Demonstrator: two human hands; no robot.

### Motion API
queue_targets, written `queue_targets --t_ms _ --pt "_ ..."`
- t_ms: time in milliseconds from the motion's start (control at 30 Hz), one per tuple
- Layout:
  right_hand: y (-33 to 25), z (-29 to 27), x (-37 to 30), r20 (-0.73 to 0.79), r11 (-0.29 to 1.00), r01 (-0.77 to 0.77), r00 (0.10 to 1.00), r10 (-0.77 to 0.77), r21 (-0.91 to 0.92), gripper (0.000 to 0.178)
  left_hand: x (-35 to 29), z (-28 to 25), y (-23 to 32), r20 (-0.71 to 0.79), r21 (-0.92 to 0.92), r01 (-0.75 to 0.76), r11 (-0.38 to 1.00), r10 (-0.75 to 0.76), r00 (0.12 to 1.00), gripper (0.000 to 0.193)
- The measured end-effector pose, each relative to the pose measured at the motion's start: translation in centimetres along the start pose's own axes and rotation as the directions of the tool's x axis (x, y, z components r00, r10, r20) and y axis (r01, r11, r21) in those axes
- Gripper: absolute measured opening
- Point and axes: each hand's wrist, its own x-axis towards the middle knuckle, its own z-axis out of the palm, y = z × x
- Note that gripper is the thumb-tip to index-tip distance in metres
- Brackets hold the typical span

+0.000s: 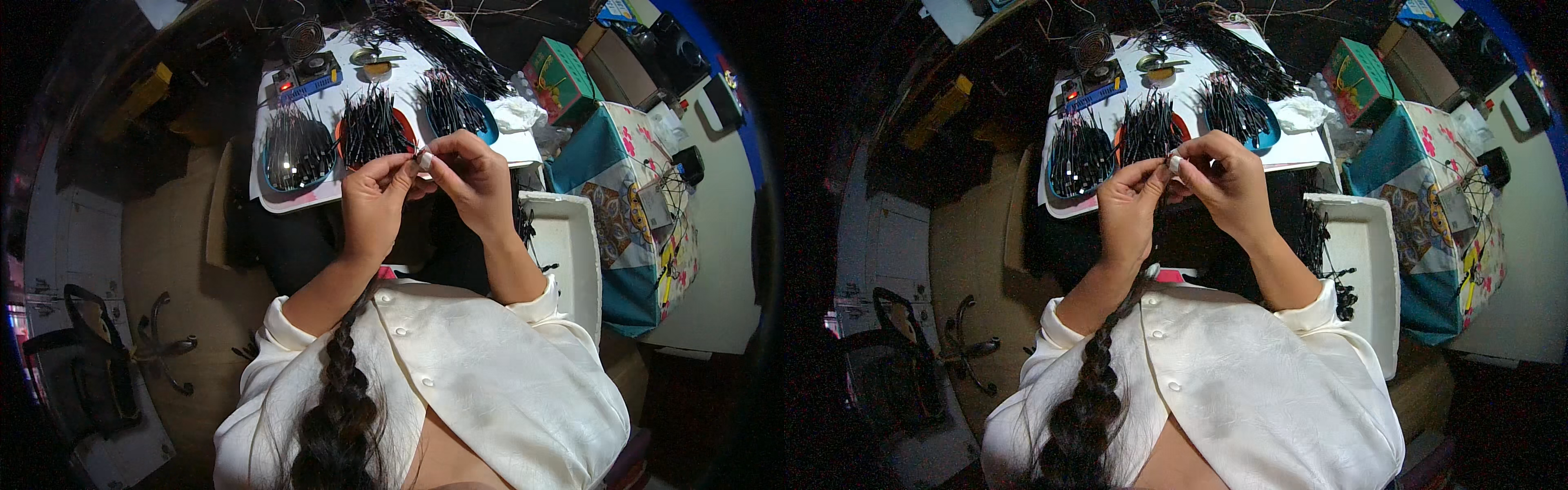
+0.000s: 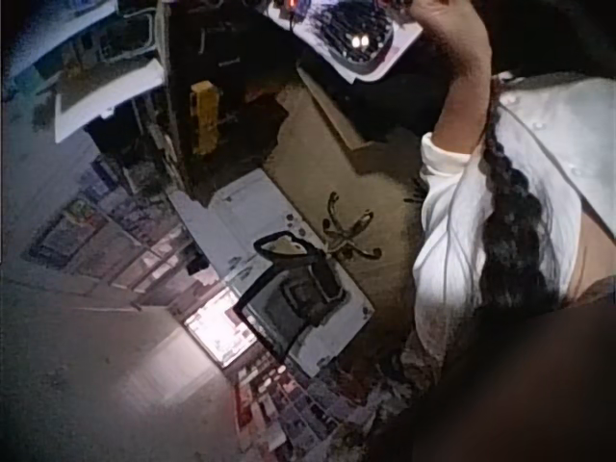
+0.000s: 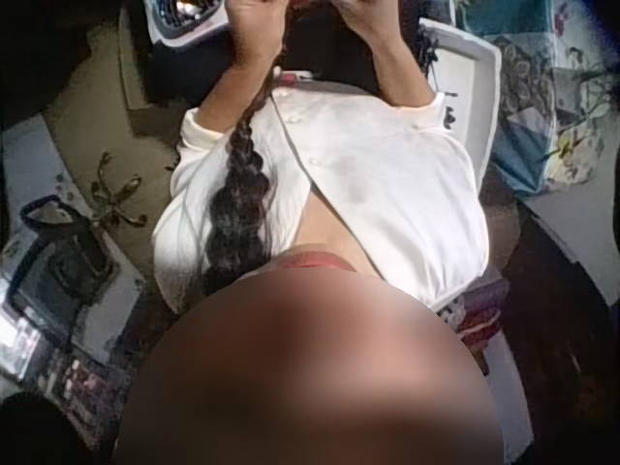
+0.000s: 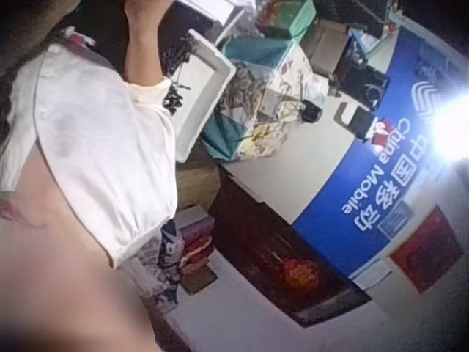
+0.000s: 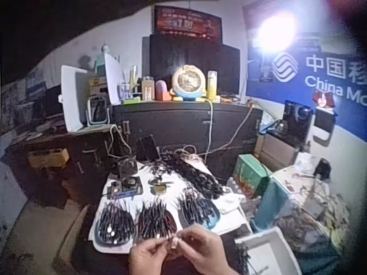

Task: The person sits on the floor and repeatedly picks up thin black wire-like components, attaches small white cylindrical pieces to their ends, and places the finished items into a white tray. The person also briefly uses a small handheld tool on the table.

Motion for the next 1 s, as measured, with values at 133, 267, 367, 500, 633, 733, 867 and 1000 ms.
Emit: queue_targets --t_ms 133,267,367,500,633,733,867,1000 --pt "-0.1 0.0 0.2 0.004 0.992 0.032 0.999 -0.032 -0.118 0.006 -0.1 -0.3 0.4 0.049 -0.009 0.056 0.998 -0.055 0.997 0.017" --pt "0.5 0.6 0.0 -0.037 0.971 -0.004 0.999 0.013 0.238 0.008 0.1 -0.5 0.7 0.091 -0.115 0.105 0.988 -0.095 0.991 0.015" --pt "0.9 0.7 -0.6 0.005 0.797 -0.152 0.983 0.183 0.584 0.009 -0.1 -0.6 0.7 0.153 -0.295 0.229 0.928 -0.191 0.97 0.015" --pt "0.7 0.7 -0.7 0.148 0.609 -0.287 0.952 0.268 0.739 0.017 -0.1 -0.9 0.7 0.284 -0.419 0.334 0.844 -0.228 0.931 0.016" --pt "-0.1 0.2 -0.4 0.092 0.78 -0.238 0.97 0.227 0.578 0.018 0.1 -1.2 0.8 0.343 -0.433 0.376 0.819 -0.236 0.909 0.016" --pt "-0.3 -1.3 0.2 0.275 0.757 -0.338 0.937 0.215 0.559 0.018 -0.2 -1.1 1.1 0.32 -0.313 0.345 0.885 -0.243 0.915 0.017" --pt "0.9 -3.0 0.5 0.501 0.565 -0.573 0.813 0.298 0.593 0.013 -0.6 -1.4 1.9 0.355 0.362 -0.076 0.929 -0.062 0.933 0.017" --pt "2.8 -1.8 -0.5 0.672 0.301 -0.722 0.691 0.266 0.624 0.018 -0.1 -2.1 1.3 0.494 0.4 -0.284 0.871 0.055 0.867 0.009"
